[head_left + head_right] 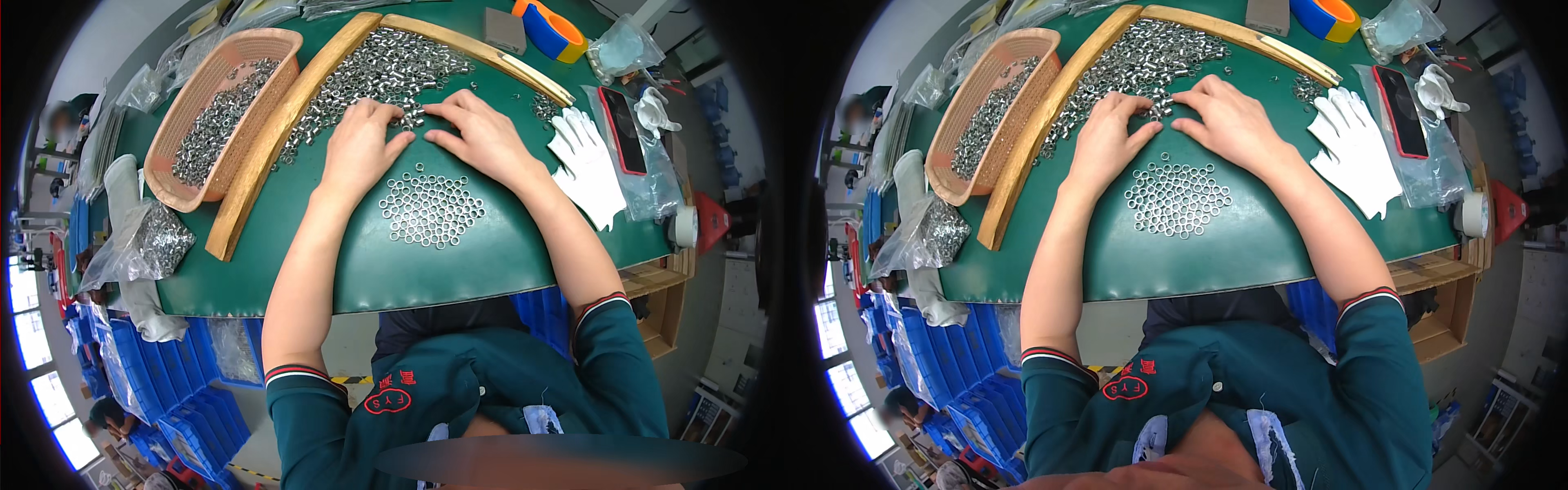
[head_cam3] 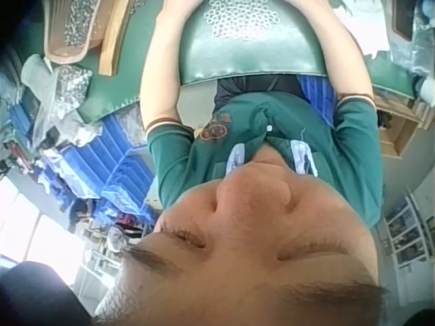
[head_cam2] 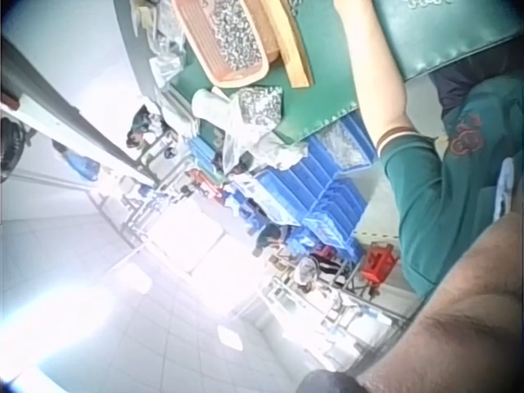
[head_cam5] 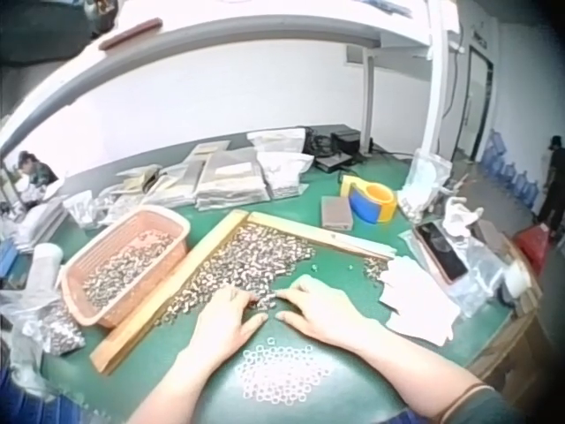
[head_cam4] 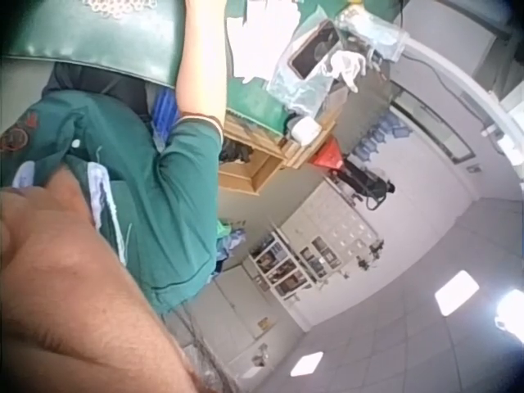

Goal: The person assembles small metal components into a hexagonal grid pattern by hand.

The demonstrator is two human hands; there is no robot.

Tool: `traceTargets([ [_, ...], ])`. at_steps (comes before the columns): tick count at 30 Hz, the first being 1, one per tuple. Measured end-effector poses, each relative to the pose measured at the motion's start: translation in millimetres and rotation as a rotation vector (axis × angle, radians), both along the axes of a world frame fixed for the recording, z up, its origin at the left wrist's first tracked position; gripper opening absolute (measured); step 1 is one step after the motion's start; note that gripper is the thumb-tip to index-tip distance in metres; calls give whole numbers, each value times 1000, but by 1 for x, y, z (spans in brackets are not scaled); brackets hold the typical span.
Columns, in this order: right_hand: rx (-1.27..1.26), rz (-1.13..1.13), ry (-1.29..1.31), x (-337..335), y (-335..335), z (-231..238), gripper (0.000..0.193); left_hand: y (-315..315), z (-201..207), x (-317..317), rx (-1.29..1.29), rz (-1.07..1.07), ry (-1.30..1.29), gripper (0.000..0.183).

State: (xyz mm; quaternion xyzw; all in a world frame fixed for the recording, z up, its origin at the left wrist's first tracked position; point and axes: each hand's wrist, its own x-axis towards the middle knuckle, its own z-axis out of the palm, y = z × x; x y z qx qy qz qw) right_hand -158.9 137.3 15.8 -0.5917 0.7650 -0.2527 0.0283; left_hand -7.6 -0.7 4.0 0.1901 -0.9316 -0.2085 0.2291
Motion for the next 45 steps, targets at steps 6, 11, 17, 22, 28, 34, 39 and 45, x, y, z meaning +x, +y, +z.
traceTargets([
  [6, 66, 47, -95, 1, 6, 4, 25, 3, 7, 4, 52, -98, -56, 23],
  [11, 11, 46, -131, 1, 15, 9, 18, -2, 10, 13, 70, -71, 4, 20],
  [17, -34, 30, -46, -1, 18, 6, 15, 2, 15, 17, -21, -132, -45, 28],
  [22, -13, 33, -152, 1, 16, 10, 14, 2, 16, 18, 7, -108, -33, 29],
  [28, -64, 23, -44, -4, 12, -1, 15, -3, 15, 19, 53, -86, -44, 27],
  [34, -30, 107, -103, 10, 9, 4, 24, 4, 7, 7, 22, -134, -59, 23],
  [39, 6, 75, -9, 7, 10, 5, 25, 0, 2, 8, 25, -122, -51, 21],
  [45, 28, 36, -11, 8, 14, 10, 26, 6, 5, 5, 47, -134, -17, 26],
])
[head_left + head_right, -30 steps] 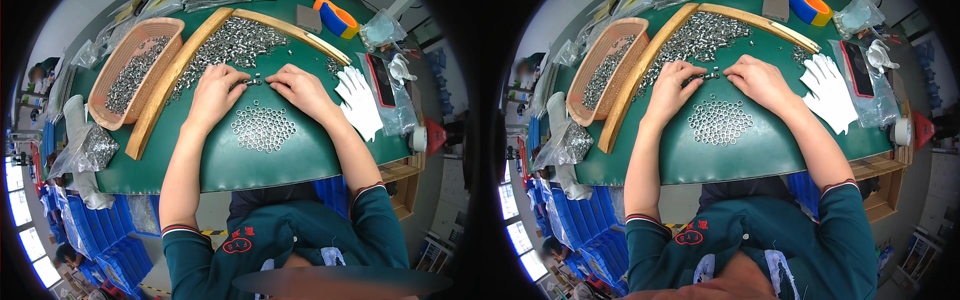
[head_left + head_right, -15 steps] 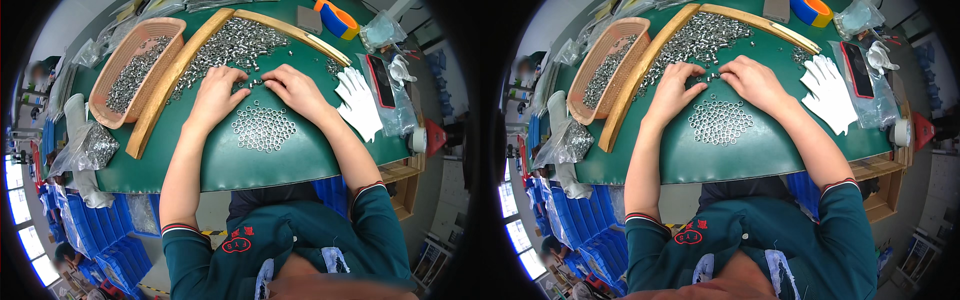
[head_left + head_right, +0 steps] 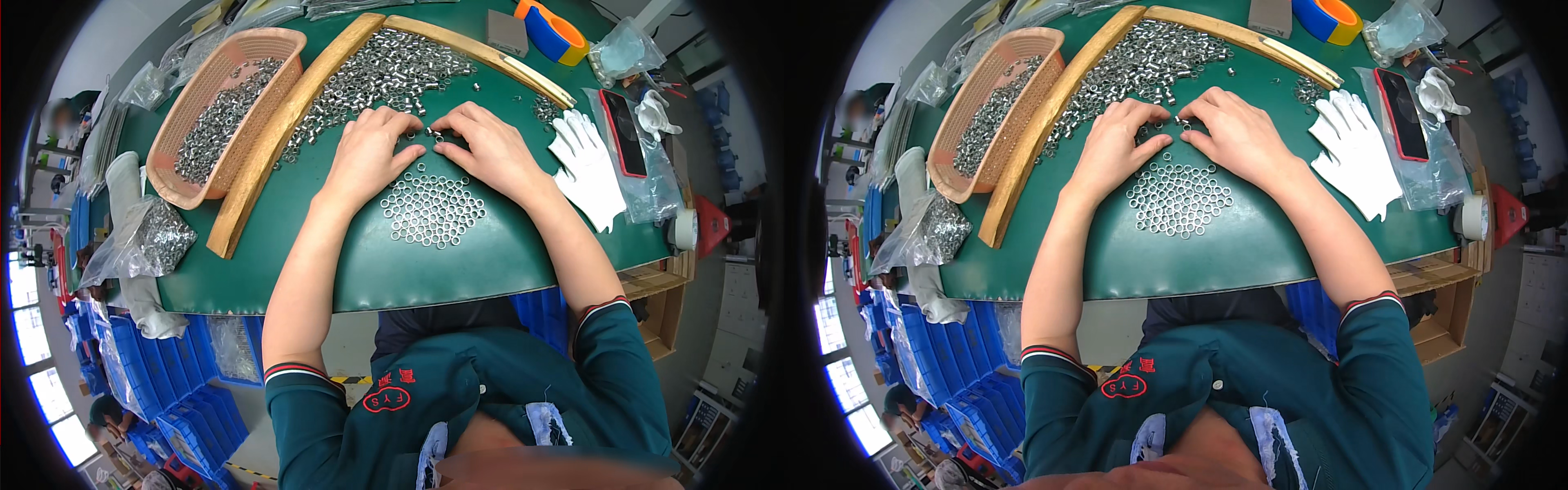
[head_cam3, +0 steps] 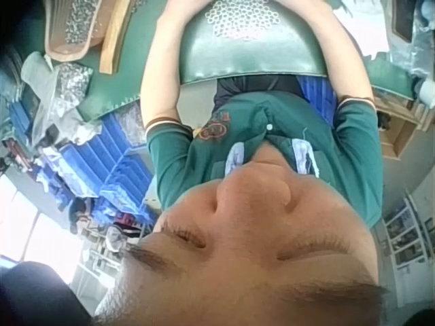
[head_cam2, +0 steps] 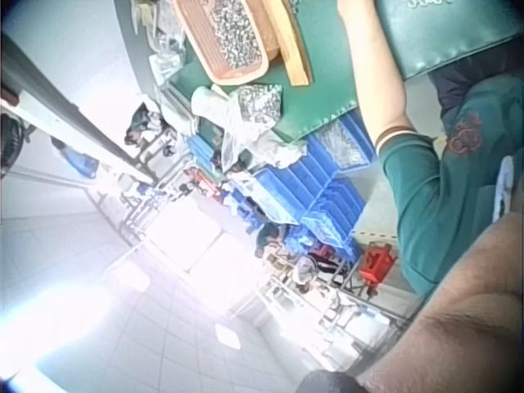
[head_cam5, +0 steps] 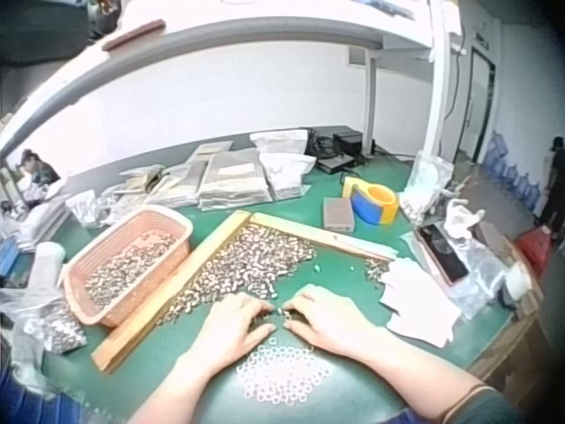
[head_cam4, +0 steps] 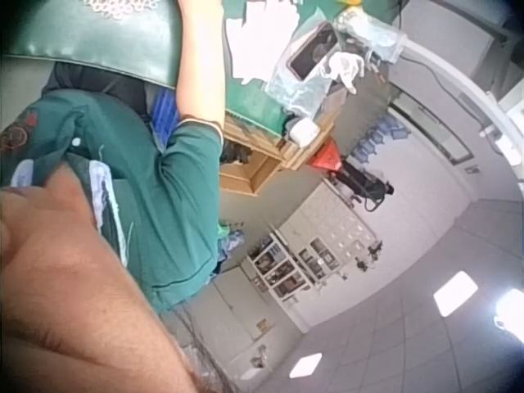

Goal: The person assembles small metal components into a hexagonal grid pattern by hand.

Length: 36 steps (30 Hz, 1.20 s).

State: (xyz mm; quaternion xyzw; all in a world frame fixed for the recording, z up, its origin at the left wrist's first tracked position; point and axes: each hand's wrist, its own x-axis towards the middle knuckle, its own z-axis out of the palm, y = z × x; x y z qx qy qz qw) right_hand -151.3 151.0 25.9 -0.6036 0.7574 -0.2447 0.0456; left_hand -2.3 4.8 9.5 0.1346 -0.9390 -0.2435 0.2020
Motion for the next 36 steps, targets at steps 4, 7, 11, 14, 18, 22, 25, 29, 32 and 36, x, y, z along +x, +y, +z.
traceTargets([
  [4, 14, 21, 5, -2, 2, 1, 25, 2, 0, -2, -56, -12, -17, 31],
  [7, -5, 24, -57, -3, 2, -1, 22, 6, -2, -8, -61, -4, -7, 27],
  [11, 17, -38, -205, -2, -1, 3, 16, 7, -8, -13, -86, 20, 10, 19],
  [14, 47, -52, -115, -2, 0, 5, 14, 6, -9, -13, -75, 23, 50, 14],
  [18, 67, -65, -98, -4, 1, 5, 17, 3, -12, -12, -67, 41, 92, 12],
  [22, 26, -13, -37, -1, 2, 1, 21, -3, -9, -8, 41, 56, 99, 16],
  [25, 16, 47, 0, 0, 2, 0, 23, -9, 1, 0, 92, 101, 109, 18],
  [29, -32, 71, 3, 2, -2, -3, 23, -19, 11, 13, 121, 183, 82, 17],
  [32, 12, 26, -4, 0, -5, -6, 22, -18, 24, 15, 210, 226, -14, 17],
  [36, 13, 26, -37, 0, -7, -9, 21, -15, 21, 23, 293, 115, -142, 20],
])
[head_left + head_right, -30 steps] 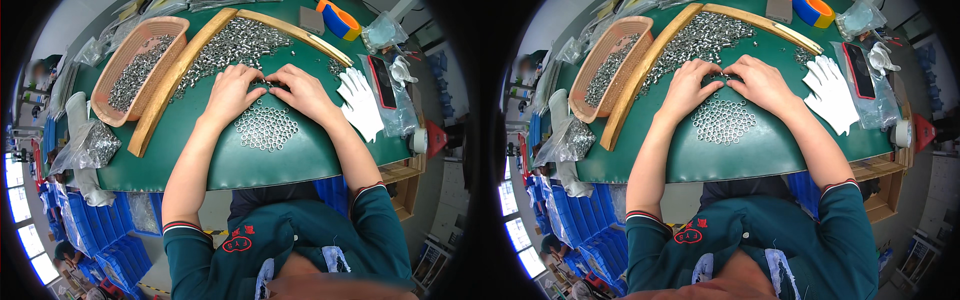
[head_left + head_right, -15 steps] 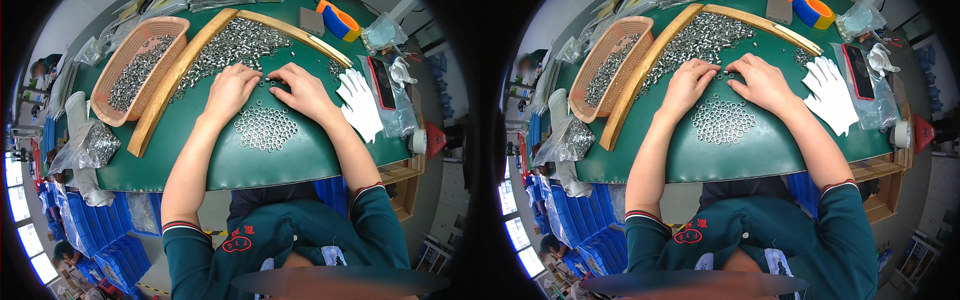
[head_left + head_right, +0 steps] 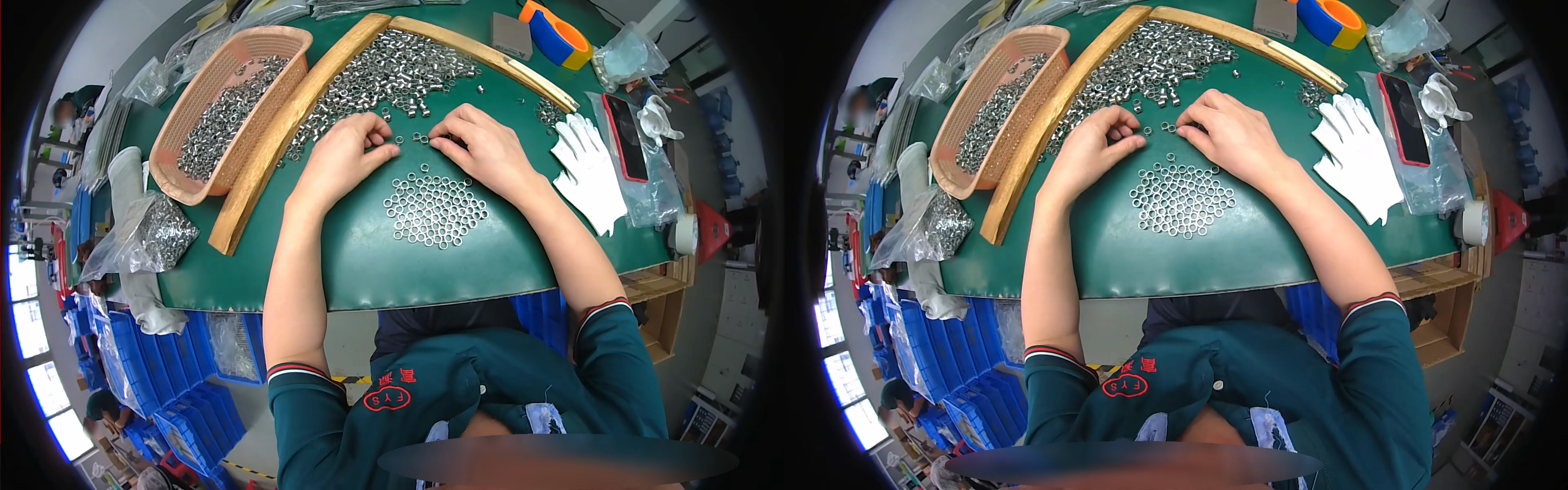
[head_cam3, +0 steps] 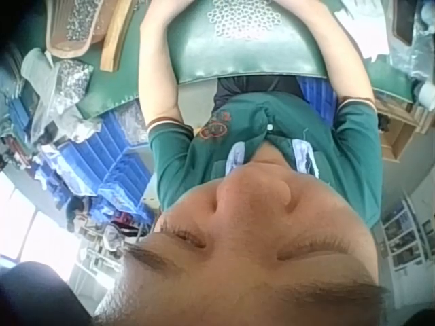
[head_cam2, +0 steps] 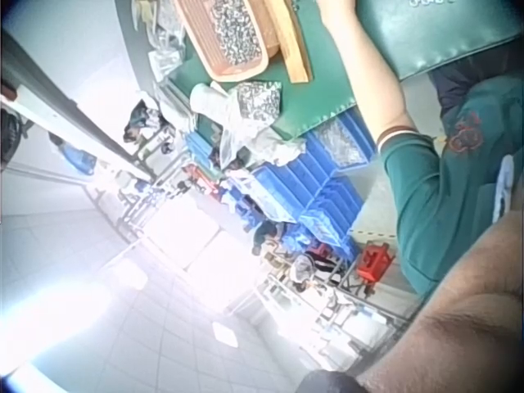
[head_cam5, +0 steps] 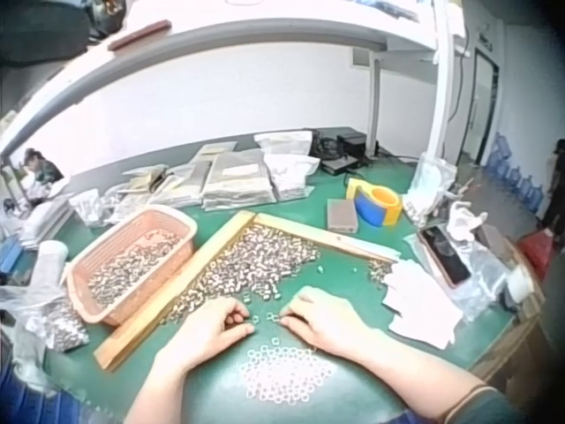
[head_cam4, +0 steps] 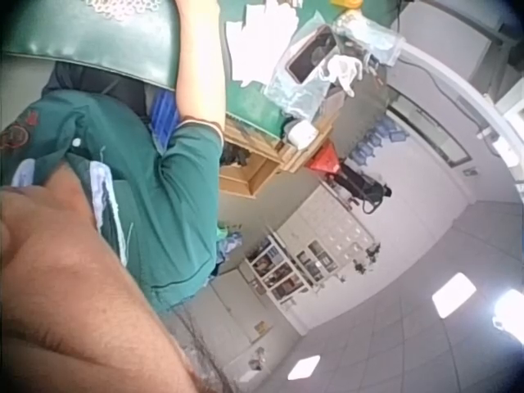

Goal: The person assembles small metal components into a hexagonal grid pattern by hand.

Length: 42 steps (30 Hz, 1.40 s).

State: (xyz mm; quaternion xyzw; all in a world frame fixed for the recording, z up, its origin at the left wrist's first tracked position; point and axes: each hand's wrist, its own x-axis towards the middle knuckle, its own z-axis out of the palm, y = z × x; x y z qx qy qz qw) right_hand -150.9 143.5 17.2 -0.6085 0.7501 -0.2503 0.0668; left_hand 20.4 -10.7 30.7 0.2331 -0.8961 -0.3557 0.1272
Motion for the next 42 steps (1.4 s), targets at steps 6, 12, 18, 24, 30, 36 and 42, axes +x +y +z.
traceTargets([
  [6, -105, -40, -20, -3, 0, -1, 22, 1, 1, 0, -77, -55, -18, 22],
  [12, -51, -78, -127, -3, 1, -2, 23, 3, -2, -3, -1, -57, 6, 21],
  [18, -117, -54, -392, 3, -4, -4, 25, 6, -11, -11, -90, -18, 42, 24],
  [24, -9, 112, -461, 5, -2, 2, 28, 8, 7, -7, 120, -138, -108, 22],
  [30, 4, 128, -642, 6, -1, 4, 28, -3, 3, 1, 286, -262, -74, 25],
  [36, -136, -171, -141, -16, -2, -6, 27, -20, -7, 4, -116, 261, -15, 22],
  [42, -138, -224, 225, -28, -6, -24, 33, -7, -19, -14, -273, 250, -8, 27],
])
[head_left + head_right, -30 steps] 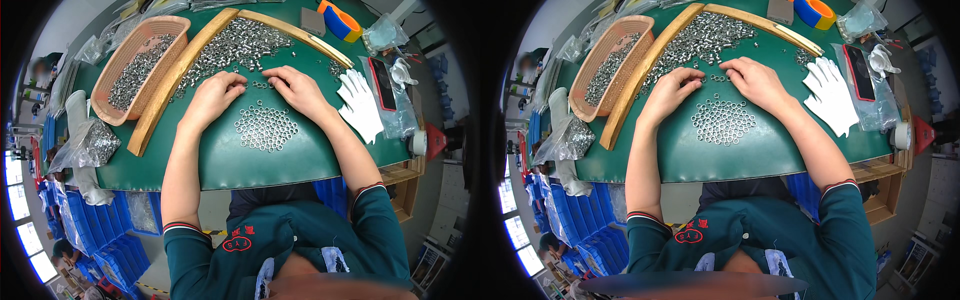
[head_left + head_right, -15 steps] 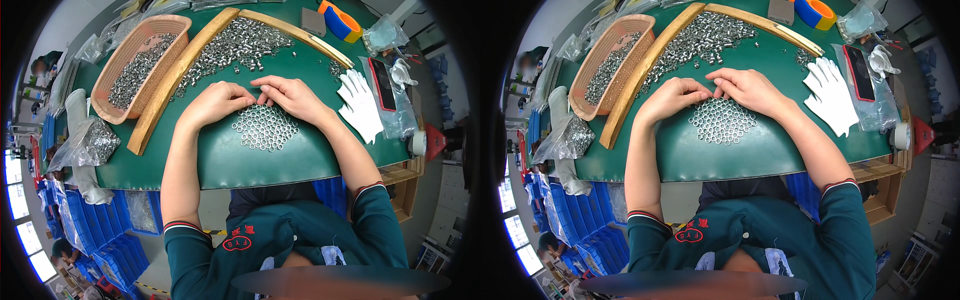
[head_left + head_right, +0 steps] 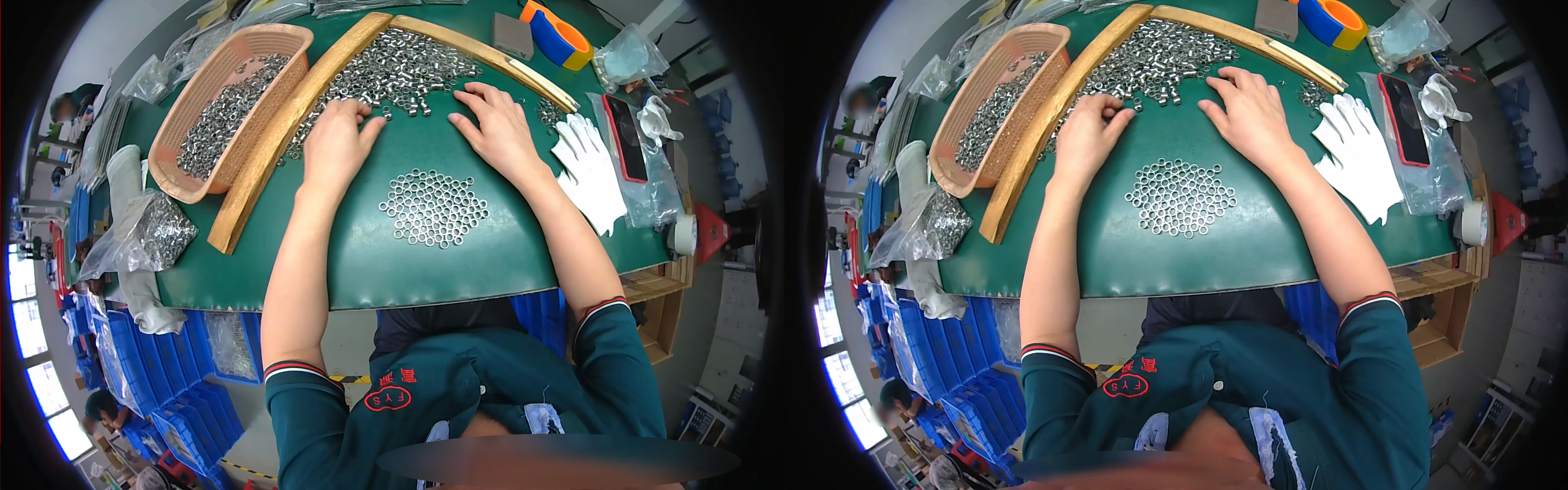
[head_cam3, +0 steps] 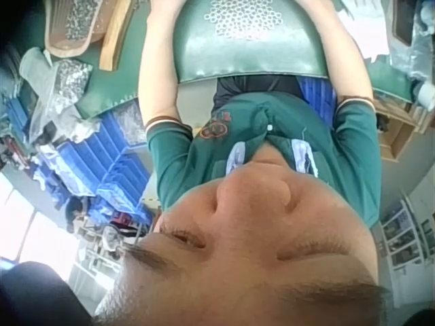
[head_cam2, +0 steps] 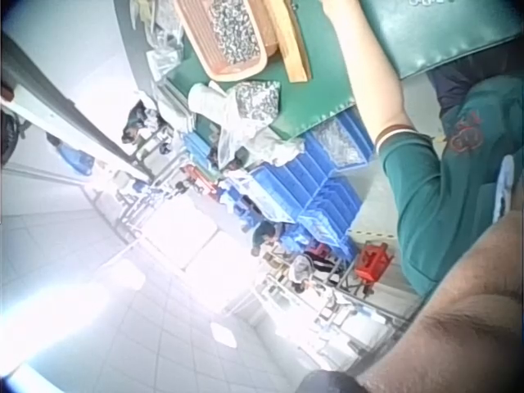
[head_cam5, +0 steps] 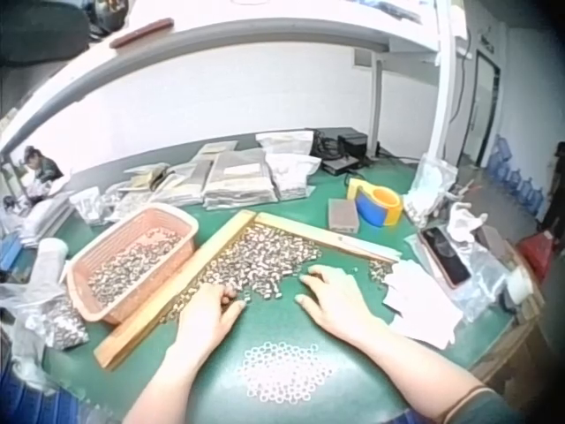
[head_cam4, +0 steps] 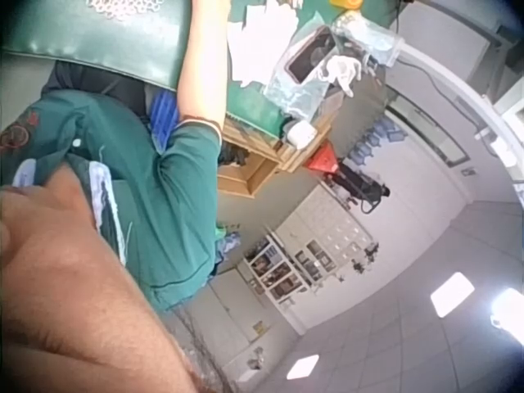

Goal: The person assembles small metal components into a hexagonal grid pattern by hand.

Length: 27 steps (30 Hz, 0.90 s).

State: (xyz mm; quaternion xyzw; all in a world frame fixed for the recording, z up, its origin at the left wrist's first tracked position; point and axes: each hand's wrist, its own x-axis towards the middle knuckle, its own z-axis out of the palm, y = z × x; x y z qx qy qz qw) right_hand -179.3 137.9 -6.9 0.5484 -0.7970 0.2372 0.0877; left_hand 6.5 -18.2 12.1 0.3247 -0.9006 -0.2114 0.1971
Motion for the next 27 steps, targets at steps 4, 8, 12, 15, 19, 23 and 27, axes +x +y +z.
traceTargets([
  [4, -20, 83, 10, 14, -5, 3, 36, 15, -10, -16, -161, -157, 82, 36],
  [8, 2, 229, -57, 16, -1, 10, 35, 22, -6, -17, -1, -303, 86, 35],
  [12, 95, 273, -189, 25, 6, 24, 30, 20, -1, -7, 56, -369, 54, 27],
  [15, 90, 239, -230, 27, 7, 27, 26, 18, 3, -2, 26, -384, -10, 25],
  [19, 141, 213, -195, 27, 7, 28, 23, 20, 6, -1, 62, -380, 5, 25],
  [23, 161, 217, -179, 27, 9, 32, 21, 24, 0, -5, -28, -408, 95, 24],
  [27, 91, 216, -96, 23, 12, 27, 20, 24, 0, -8, -68, -415, 56, 23],
])
